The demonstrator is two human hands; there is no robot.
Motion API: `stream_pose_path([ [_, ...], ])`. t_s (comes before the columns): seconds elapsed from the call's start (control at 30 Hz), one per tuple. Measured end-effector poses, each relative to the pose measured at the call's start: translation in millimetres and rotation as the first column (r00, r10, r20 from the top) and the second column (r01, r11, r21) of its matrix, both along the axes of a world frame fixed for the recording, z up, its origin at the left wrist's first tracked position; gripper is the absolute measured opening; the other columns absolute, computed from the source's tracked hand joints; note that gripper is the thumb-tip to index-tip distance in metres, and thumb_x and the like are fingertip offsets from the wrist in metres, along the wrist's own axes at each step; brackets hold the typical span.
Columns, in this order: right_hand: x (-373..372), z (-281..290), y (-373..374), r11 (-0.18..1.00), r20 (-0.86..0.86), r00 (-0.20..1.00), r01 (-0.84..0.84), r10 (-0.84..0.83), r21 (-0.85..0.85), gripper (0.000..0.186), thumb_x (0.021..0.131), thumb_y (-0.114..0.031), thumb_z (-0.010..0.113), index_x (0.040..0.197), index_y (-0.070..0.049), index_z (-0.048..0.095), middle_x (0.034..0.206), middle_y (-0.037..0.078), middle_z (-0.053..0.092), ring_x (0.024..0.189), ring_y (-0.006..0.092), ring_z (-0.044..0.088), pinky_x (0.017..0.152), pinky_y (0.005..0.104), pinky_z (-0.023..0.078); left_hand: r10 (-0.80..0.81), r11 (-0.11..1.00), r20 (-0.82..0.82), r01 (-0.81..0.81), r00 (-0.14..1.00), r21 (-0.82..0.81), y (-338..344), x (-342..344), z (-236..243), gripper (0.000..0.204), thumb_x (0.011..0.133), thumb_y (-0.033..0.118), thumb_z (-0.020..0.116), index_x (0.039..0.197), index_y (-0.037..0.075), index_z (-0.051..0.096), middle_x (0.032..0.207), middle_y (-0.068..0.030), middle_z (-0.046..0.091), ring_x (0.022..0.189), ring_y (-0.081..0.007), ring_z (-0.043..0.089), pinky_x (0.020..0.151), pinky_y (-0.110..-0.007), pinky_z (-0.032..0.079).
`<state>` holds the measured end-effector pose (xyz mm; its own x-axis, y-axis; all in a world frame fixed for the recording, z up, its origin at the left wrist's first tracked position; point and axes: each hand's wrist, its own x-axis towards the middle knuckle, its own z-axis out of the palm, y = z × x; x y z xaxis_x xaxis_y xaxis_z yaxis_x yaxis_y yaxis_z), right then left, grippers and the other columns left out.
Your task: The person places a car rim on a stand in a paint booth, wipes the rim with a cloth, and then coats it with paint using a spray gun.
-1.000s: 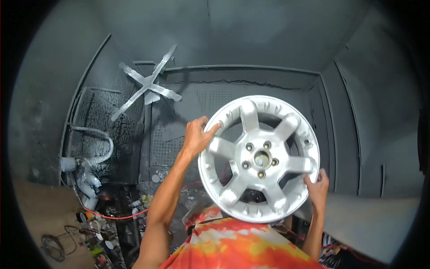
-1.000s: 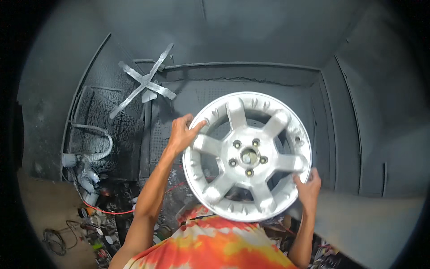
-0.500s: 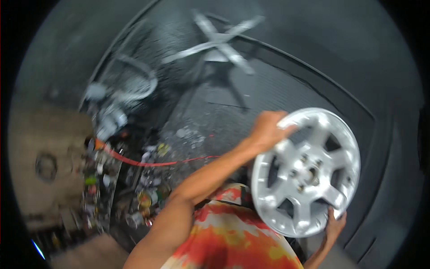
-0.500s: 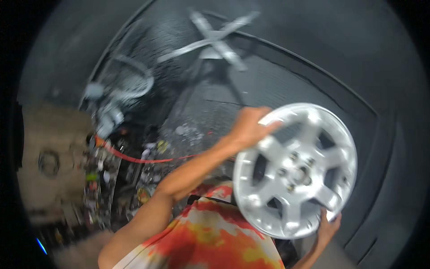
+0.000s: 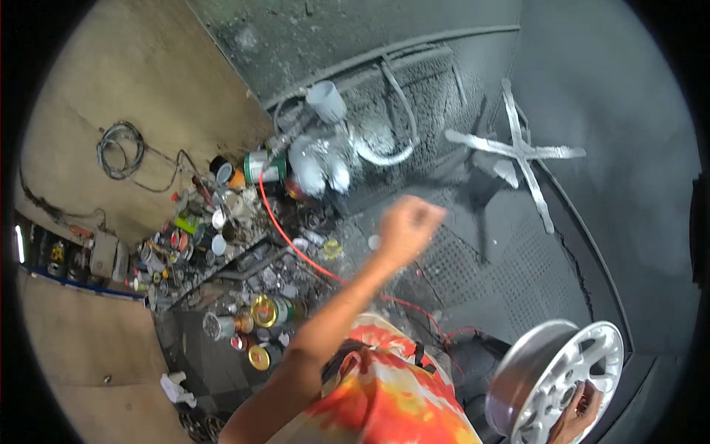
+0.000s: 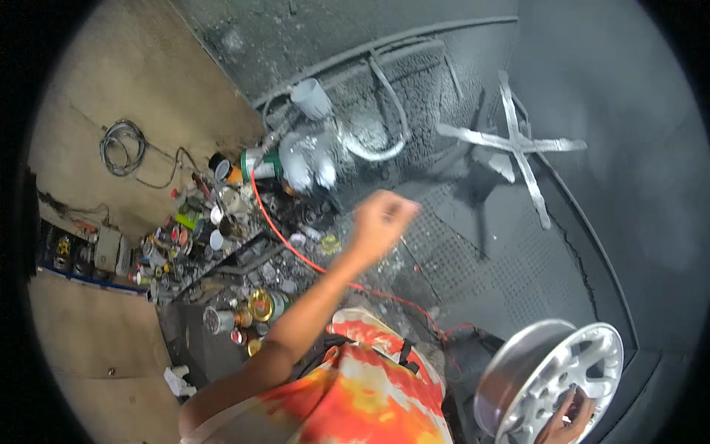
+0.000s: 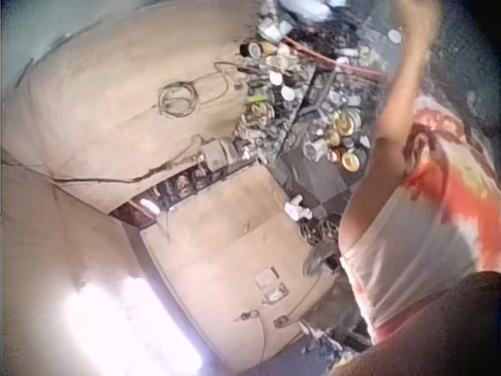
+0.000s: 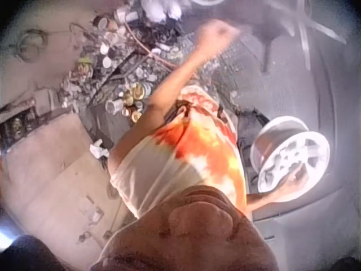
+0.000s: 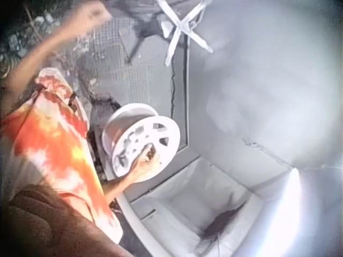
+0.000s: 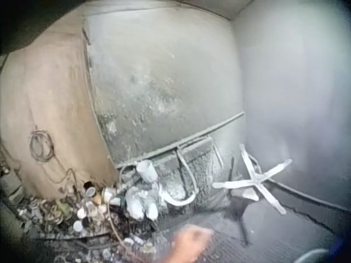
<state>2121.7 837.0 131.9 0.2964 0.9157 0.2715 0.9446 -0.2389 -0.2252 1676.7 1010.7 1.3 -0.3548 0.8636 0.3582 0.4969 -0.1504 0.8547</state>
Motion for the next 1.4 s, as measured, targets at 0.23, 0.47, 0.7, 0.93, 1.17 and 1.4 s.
stream_pose_path([
  [0.23, -192.5, -57.7, 33.8, 0.963, -0.469, 0.881, -0.172, 0.056, -0.208, 0.024, 0.088, -0.017, 0.077, 0.101, 0.002, 0.073, 0.094, 0.018, 0.069, 0.082, 0.0281, 0.068, 0.076, 0.0389, 0.053, 0.488, 0.825, -0.577, -0.562, 0.655, 0.060, 20.3, -402.4, -42.0, 0.055, 0.085, 0.044, 0.081, 0.114, 0.000, 0.067, 0.112, -0.0234, 0.067, 0.109, -0.0407, 0.064, 0.095, -0.050, 0.049],
  [0.47, -287.1, -86.7, 41.1, 0.878, -0.402, 0.852, -0.437, 0.335, -0.194, 0.019, 0.095, -0.017, 0.071, 0.092, 0.001, 0.067, 0.083, 0.020, 0.063, 0.071, 0.0399, 0.062, 0.064, 0.0466, 0.049, 0.007, 0.780, -0.065, -0.046, 0.998, -0.624, 55.5, -470.7, -48.4, 0.065, 0.078, 0.060, 0.084, 0.099, -0.001, 0.075, 0.086, -0.0090, 0.072, 0.081, -0.0204, 0.068, 0.076, -0.036, 0.053],
  [0.7, -358.1, -114.3, 67.3, 0.847, -0.440, 0.799, -0.513, 0.410, -0.142, 0.014, 0.086, -0.011, 0.074, 0.085, 0.002, 0.069, 0.077, 0.017, 0.058, 0.065, 0.0305, 0.059, 0.065, 0.0407, 0.048, 0.062, 0.851, 0.027, -0.038, 0.998, -0.524, 30.9, -455.8, -51.3, 0.048, 0.084, 0.048, 0.084, 0.091, 0.001, 0.076, 0.078, -0.0015, 0.069, 0.072, -0.0103, 0.060, 0.067, -0.031, 0.050],
  [0.93, -464.5, -89.2, 154.5, 0.789, -0.616, 0.612, -0.614, 0.495, 0.023, 0.028, 0.091, -0.022, 0.076, 0.108, 0.001, 0.073, 0.092, 0.017, 0.062, 0.080, 0.0319, 0.065, 0.070, 0.0418, 0.052, 0.011, 0.874, 0.098, 0.038, 0.995, -0.485, 12.5, -408.8, -43.1, 0.043, 0.089, 0.041, 0.082, 0.103, 0.001, 0.078, 0.086, -0.0020, 0.074, 0.078, -0.0105, 0.063, 0.073, -0.031, 0.052],
  [1.17, -543.7, -94.4, 238.2, 0.888, -0.673, 0.591, -0.387, 0.446, 0.249, 0.073, 0.089, -0.046, 0.079, 0.126, 0.014, 0.061, 0.114, 0.025, 0.066, 0.101, 0.0355, 0.067, 0.091, 0.0435, 0.054, -0.139, 0.873, 0.281, 0.252, 0.950, -0.419, -10.0, -272.3, 5.8, 0.034, 0.095, 0.034, 0.076, 0.098, 0.000, 0.071, 0.080, -0.0042, 0.069, 0.073, -0.0122, 0.058, 0.070, -0.035, 0.050],
  [1.4, -478.5, -76.2, 248.9, 0.988, -0.713, 0.685, -0.138, 0.149, 0.073, 0.052, 0.089, -0.031, 0.075, 0.107, 0.015, 0.060, 0.109, 0.041, 0.061, 0.102, 0.0546, 0.063, 0.090, 0.0565, 0.052, -0.341, 0.803, 0.377, 0.475, 0.861, -0.361, -37.8, -141.4, 9.4, 0.035, 0.100, 0.034, 0.072, 0.098, 0.001, 0.064, 0.076, -0.0001, 0.060, 0.069, -0.0100, 0.051, 0.063, -0.030, 0.043],
])
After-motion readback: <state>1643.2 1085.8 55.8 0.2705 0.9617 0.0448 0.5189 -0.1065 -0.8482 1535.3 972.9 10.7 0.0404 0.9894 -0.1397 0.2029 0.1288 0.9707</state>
